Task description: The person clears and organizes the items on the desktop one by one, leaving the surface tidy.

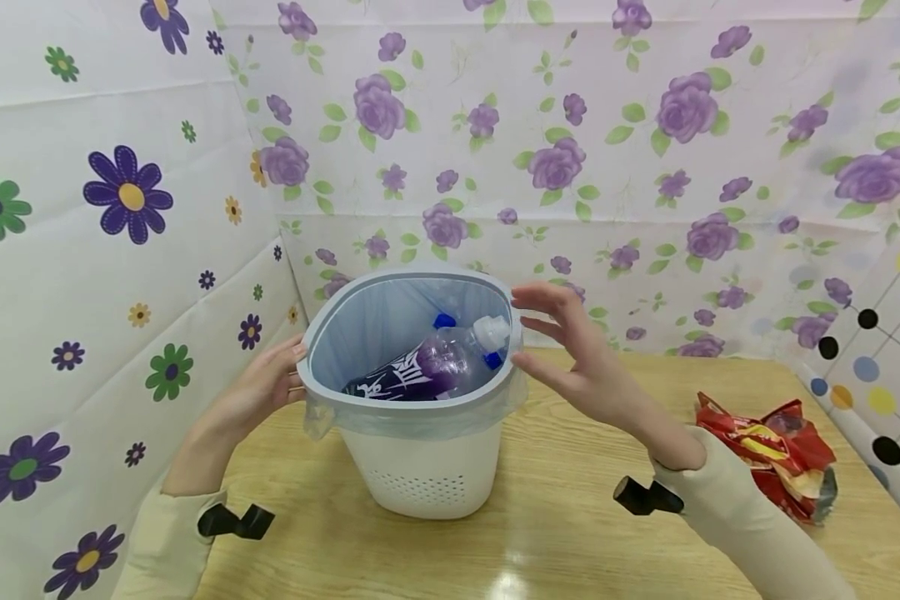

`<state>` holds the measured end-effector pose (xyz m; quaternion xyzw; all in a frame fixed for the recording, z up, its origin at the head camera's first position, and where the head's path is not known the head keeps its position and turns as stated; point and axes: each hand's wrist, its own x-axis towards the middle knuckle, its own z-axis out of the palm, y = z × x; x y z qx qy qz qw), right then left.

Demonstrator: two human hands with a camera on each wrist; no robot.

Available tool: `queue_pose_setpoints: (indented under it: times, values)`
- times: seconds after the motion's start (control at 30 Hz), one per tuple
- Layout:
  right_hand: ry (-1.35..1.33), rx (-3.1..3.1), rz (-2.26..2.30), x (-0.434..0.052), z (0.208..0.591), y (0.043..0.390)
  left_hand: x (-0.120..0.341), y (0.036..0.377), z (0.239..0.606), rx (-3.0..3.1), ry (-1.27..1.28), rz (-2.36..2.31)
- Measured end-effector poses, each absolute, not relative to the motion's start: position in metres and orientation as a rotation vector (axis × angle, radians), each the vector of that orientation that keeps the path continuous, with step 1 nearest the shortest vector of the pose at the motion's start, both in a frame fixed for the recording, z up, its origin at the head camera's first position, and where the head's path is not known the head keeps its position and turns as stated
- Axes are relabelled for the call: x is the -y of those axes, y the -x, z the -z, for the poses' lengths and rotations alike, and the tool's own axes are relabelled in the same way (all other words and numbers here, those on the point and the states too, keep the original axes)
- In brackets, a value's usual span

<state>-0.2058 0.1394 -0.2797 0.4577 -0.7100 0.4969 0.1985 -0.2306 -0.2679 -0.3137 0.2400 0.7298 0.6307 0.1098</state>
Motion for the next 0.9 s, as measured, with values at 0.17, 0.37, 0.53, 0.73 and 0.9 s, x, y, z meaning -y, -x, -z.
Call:
queue_pose_setpoints:
  times: [0.17,0.37,0.53,0.73,0.9]
  values:
    - [-1.237,1.889,-1.415,-0.156,0.285,0.210,0.266,0.232,0.313,-2.122,-0.700,-1.866]
    - [-1.116,1.920,-1.491,-0.176,0.294,0.212,0.265,0.231,0.311,-2.109,-0.699,-1.883]
    - [-1.054,1.940,-1.522,-0.189,0.305,0.214,0.265,0.230,0.310,-2.113,-0.698,-1.875]
    - [-1.052,1.937,-1.507,-0.200,0.314,0.218,0.264,0.229,0.308,-2.133,-0.654,-1.875]
    - [-1.014,2.019,-1.437,-0.212,0.323,0.220,0.262,0.227,0.306,-2.148,-0.572,-1.902]
